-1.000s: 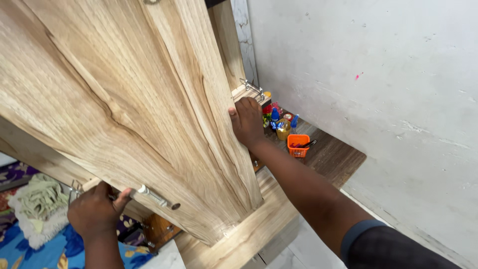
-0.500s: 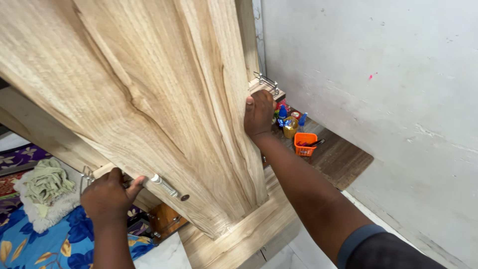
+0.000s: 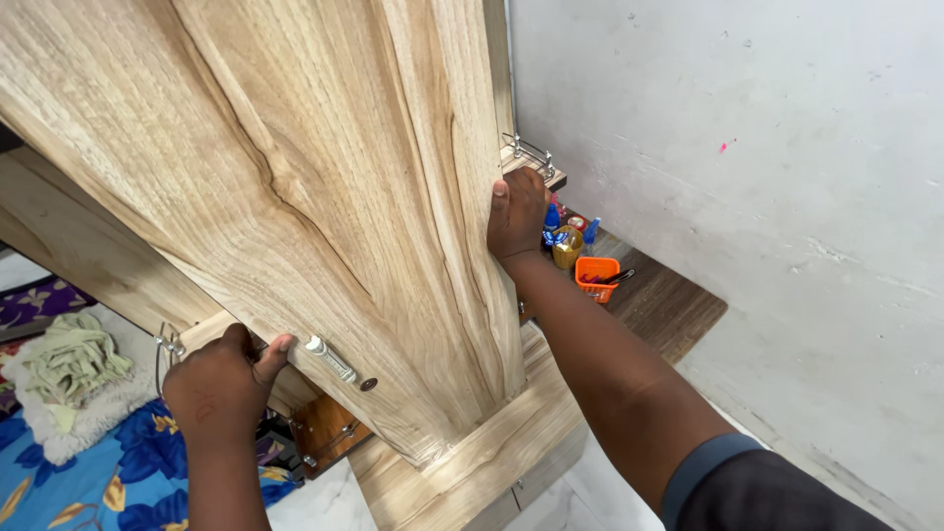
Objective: The person aligns and secures a large wooden panel onto a furniture frame using both hands. They repeatedly adjust the panel's position to fit it into place while holding it steady against the frame.
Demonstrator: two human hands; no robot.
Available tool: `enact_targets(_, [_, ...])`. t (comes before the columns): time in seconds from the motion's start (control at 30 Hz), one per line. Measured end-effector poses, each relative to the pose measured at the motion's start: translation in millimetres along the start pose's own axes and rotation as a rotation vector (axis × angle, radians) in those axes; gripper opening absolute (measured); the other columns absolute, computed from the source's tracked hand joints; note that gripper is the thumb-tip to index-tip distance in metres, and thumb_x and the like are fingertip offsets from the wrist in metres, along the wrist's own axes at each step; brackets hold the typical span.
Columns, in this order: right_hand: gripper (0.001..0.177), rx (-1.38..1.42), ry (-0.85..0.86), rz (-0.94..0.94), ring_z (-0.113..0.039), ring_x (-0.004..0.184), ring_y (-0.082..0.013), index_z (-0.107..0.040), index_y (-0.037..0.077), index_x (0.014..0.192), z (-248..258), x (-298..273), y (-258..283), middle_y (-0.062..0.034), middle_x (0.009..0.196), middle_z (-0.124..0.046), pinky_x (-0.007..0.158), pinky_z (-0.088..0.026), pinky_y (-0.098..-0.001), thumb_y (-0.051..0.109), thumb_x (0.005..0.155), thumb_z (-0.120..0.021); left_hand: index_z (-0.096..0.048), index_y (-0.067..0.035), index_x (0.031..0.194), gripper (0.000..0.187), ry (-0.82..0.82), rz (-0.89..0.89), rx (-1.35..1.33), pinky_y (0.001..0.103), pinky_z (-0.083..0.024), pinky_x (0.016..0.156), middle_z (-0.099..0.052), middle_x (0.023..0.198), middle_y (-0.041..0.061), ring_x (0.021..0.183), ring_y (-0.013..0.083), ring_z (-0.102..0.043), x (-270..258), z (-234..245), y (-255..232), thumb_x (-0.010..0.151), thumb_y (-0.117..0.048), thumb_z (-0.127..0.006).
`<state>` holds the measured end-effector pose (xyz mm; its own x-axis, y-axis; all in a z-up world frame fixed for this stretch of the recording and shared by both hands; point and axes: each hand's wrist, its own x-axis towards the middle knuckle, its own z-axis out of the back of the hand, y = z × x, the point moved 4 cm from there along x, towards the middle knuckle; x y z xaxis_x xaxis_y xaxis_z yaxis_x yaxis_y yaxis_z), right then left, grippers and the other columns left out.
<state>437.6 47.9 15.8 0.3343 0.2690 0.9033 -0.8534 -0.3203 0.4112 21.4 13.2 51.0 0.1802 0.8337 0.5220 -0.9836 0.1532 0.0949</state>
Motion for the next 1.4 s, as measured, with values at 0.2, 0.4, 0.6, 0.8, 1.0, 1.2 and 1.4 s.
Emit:
enact_targets(0.2, [0.054, 0.024, 0.015, -0.029, -0.054, 0.106, -0.0428, -0.056, 0.002, 0.084, -0.9, 1.9, -5.7, -0.0196, 0.094, -0.059, 0.093, -0.037, -0.0532, 0.039, 0.111, -0.027, -0.073, -0.014, 0.086, 0.069, 0.033, 0.045, -0.006, 0.041, -0.052, 0.065, -0.069, 0.065, 0.008, 0.064, 0.0295, -0.069, 1.4, -2.3, -0.6, 0.082, -0.082, -0.056])
enact_targets(0.4, [0.05, 0.008, 0.014, 0.047, -0.053, 0.11, -0.0434, -0.058, 0.004, 0.087, 4.6, 5.2, 3.7, -0.0187, 0.098, -0.061, 0.095, -0.035, -0.0549, 0.036, 0.111, -0.029, -0.074, -0.017, 0.084, 0.065, 0.011, 0.053, 0.036, 0.041, -0.053, 0.066, -0.069, 0.065, 0.007, 0.066, 0.0288, -0.07, 1.4, -3.5, 0.4, 0.082, -0.08, -0.057])
enact_targets(0.6, [0.05, 0.008, 0.039, 0.008, -0.053, 0.11, -0.0427, -0.056, 0.002, 0.086, 2.3, 4.6, -1.0, -0.0193, 0.095, -0.058, 0.095, -0.036, -0.0542, 0.037, 0.11, -0.03, -0.075, -0.016, 0.088, 0.069, 0.025, 0.071, 0.031, 0.041, -0.053, 0.067, -0.069, 0.065, 0.008, 0.066, 0.0295, -0.07, -1.7, -4.5, -0.6, 0.083, -0.082, -0.054])
enact_targets(0.8, [0.052, 0.017, 0.037, 0.057, -0.053, 0.108, -0.0413, -0.054, 0.003, 0.084, 1.2, 4.9, -4.0, -0.0186, 0.093, -0.056, 0.094, -0.035, -0.0535, 0.041, 0.11, -0.03, -0.074, -0.016, 0.088, 0.074, 0.077, 0.113, 0.031, 0.041, -0.053, 0.066, -0.07, 0.065, 0.008, 0.066, 0.0296, -0.07, -0.8, -10.0, -1.2, 0.085, -0.085, -0.049])
enact_targets(1.0, [0.054, 0.043, 0.067, 0.044, -0.053, 0.105, -0.0403, -0.052, 0.002, 0.081, -2.6, 8.9, -6.3, -0.0186, 0.09, -0.055, 0.093, -0.035, -0.0522, 0.043, 0.109, -0.029, -0.074, -0.017, 0.087, 0.074, 0.095, 0.126, 0.043, 0.042, -0.053, 0.065, -0.07, 0.064, 0.008, 0.065, 0.0303, -0.071, -1.2, -9.2, -1.9, 0.083, -0.086, -0.048])
enact_targets(1.2, [0.055, 0.054, 0.062, 0.08, -0.053, 0.108, -0.0409, -0.054, 0.002, 0.084, -8.2, 11.7, -5.1, -0.0189, 0.094, -0.057, 0.095, -0.035, -0.053, 0.043, 0.11, -0.028, -0.074, -0.016, 0.086, 0.075, 0.074, 0.118, 0.028, 0.041, -0.053, 0.064, -0.069, 0.063, 0.008, 0.064, 0.0298, -0.07, -5.4, -1.7, -5.7, 0.085, -0.086, -0.046])
enact_targets(1.4, [0.055, 0.053, 0.084, 0.071, -0.054, 0.108, -0.0406, -0.058, 0.002, 0.089, -16.1, 13.6, -8.5, -0.0194, 0.096, -0.059, 0.094, -0.035, -0.0527, 0.042, 0.11, -0.027, -0.072, -0.015, 0.083, 0.074, 0.02, 0.109, 0.013, 0.04, -0.052, 0.063, -0.067, 0.062, 0.007, 0.062, 0.0295, -0.069, -8.3, 7.5, -11.1, 0.086, -0.084, -0.047])
